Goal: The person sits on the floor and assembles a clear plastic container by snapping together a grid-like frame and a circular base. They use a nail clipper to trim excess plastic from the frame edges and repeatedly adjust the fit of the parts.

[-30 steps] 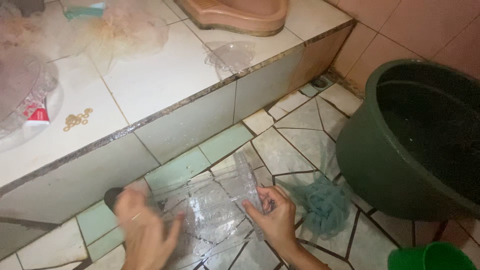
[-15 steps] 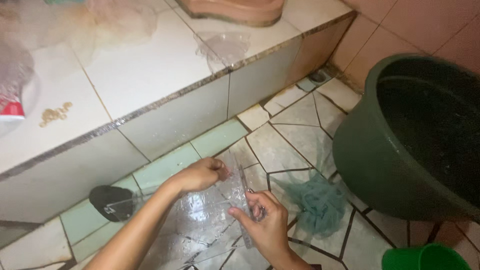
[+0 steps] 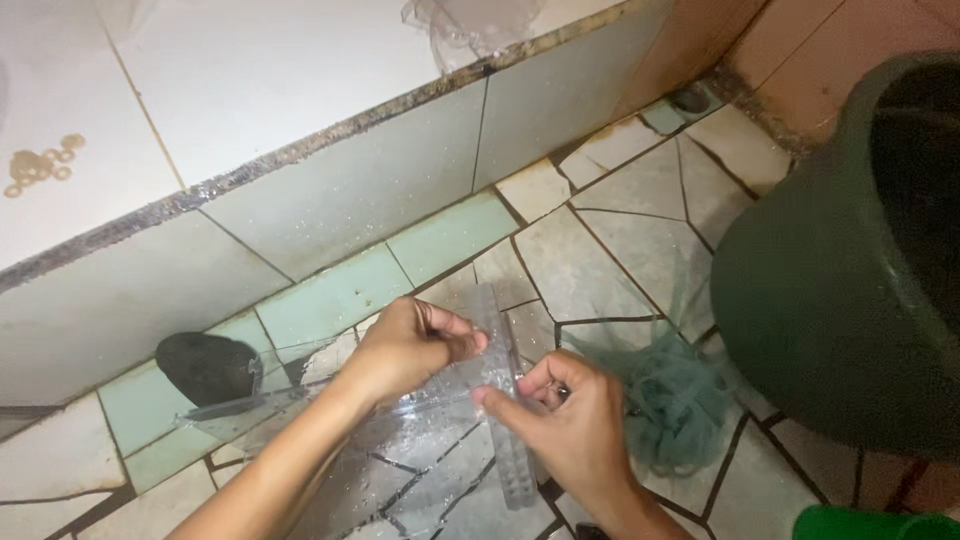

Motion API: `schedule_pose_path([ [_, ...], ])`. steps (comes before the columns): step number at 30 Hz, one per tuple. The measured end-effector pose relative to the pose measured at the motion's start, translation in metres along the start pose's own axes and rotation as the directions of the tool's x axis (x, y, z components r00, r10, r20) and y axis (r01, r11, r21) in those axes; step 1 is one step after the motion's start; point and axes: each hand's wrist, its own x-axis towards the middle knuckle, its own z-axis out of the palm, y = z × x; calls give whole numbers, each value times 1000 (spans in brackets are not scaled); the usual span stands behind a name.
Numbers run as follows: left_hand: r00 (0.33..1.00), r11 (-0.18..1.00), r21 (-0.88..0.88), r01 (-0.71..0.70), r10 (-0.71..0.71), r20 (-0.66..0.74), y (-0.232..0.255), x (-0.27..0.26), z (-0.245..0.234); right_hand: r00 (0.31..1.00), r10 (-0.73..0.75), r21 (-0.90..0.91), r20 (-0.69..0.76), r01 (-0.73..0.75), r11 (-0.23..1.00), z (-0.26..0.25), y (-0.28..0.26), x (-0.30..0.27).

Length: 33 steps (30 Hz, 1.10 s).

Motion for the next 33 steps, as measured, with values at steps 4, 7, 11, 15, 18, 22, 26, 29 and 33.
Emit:
schedule_pose_path([
  [4,998,996,71,58,-56,-26,14,-13,2,993,83,54,86,-88,995,-2,-1,8],
  [7,993,983,141,119,-114,-43,21,-19,2,991,98,37,91,-102,994,-4,-1,12],
  [11,998,993,108,53,-55,20,27,-24,0,962,235,42,141,-243,969,-7,-3,16],
  [15,976,974,107,-201,190,105,27,-30,-4,972,199,103,126,-213,972,-8,-4,17],
  [18,996,976,215,-24,6,84,29,-32,-4,979,172,97,112,-183,978,-8,-4,16],
  [22,993,971,214,-103,88,80,30,-33,-4,975,190,43,112,-195,980,-10,-2,15],
  [26,996,973,215,-81,73,44,28,-31,-3,989,123,27,88,-125,992,-10,0,14],
  [29,993,948,296,-118,113,33,24,-32,-4,989,129,23,75,-131,991,-9,1,13],
  [33,964,900,355,-253,264,18,22,-33,1,984,158,35,77,-161,986,-7,2,13],
])
